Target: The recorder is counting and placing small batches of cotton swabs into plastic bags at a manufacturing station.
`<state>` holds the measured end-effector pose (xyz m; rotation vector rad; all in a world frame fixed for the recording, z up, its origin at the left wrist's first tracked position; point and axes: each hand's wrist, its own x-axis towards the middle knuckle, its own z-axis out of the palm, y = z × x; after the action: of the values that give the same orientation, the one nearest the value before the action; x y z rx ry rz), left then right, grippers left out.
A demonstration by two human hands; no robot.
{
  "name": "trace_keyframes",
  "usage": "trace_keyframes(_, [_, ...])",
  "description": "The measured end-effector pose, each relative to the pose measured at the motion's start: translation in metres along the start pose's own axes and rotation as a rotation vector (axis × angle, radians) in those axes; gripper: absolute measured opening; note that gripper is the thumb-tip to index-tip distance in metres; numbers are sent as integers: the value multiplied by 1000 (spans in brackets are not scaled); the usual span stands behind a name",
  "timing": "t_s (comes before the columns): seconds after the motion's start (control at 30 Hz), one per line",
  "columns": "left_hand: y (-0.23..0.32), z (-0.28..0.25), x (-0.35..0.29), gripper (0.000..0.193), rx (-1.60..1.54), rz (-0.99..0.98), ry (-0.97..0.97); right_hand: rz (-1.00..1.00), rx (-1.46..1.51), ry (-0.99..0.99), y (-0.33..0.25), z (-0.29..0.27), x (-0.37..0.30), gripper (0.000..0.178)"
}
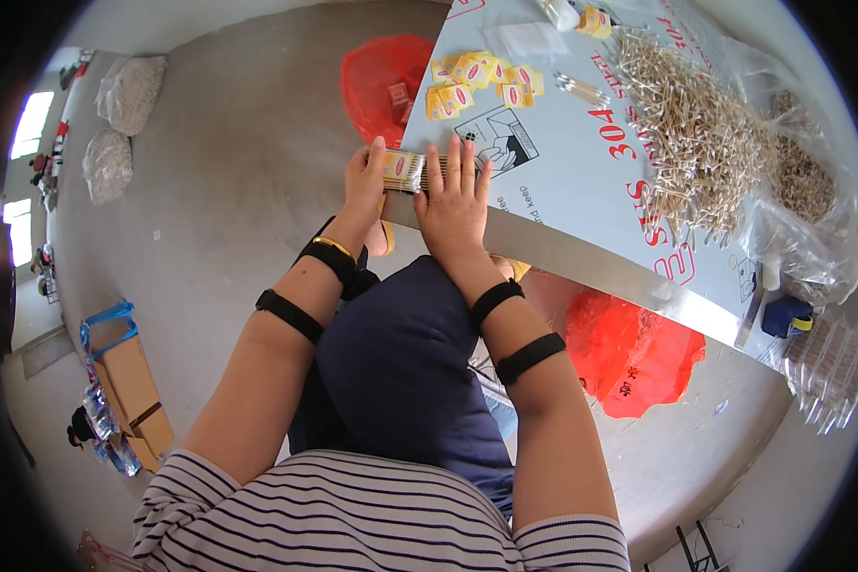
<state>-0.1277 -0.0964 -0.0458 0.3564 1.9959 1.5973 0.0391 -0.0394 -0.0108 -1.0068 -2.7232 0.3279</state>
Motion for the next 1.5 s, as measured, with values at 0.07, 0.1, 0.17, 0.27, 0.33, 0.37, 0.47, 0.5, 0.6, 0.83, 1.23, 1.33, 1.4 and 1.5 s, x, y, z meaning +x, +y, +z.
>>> trace_keyframes(0.07, [2,-3,-2,52,63,45,19,-15,33,26,-4,-1,1,76])
trace_keyframes(0.1, [3,-3,-3,52,127,83,32,-19,62,9,-3,-2,0,77])
trace_keyframes(0.17, [6,-12,-1,53,85,46,-15,-23,94,-8,3,-8,-2,78])
trace_keyframes(0.27, [21,-17,-6,52,-8,-87,-98,-33,273,-20,45,-23,-13,85])
trace_keyframes(0.33, [25,-29,-2,51,-38,-167,-107,-189,-13,-89,55,-26,-13,95])
trace_keyframes(0.37, [24,-31,-1,49,58,-111,-156,-179,-59,-88,52,-21,-13,100])
trace_keyframes(0.47, [19,-30,-1,45,148,-3,-172,-100,-87,-110,28,-20,-9,102])
trace_keyframes(0.5, [17,-28,-1,43,136,52,-150,-101,-83,-110,21,-17,-7,102])
trace_keyframes(0.6, [10,-27,0,42,139,124,-169,-80,-13,-98,8,-11,-4,105])
trace_keyframes(0.83, [-8,-30,9,42,93,189,-139,-156,4,-112,-8,-12,2,106])
trace_keyframes(1.23, [9,-18,0,42,60,-32,-207,-226,232,-51,44,-34,29,84])
trace_keyframes(1.33, [-2,-29,9,44,87,13,-172,-280,297,8,41,-23,28,81])
trace_keyframes(1.4, [-11,-37,12,45,66,5,-178,-250,291,-5,33,-25,29,81])
trace_keyframes(1.5, [-12,-33,12,47,131,-53,-183,-249,271,-25,45,-32,31,81])
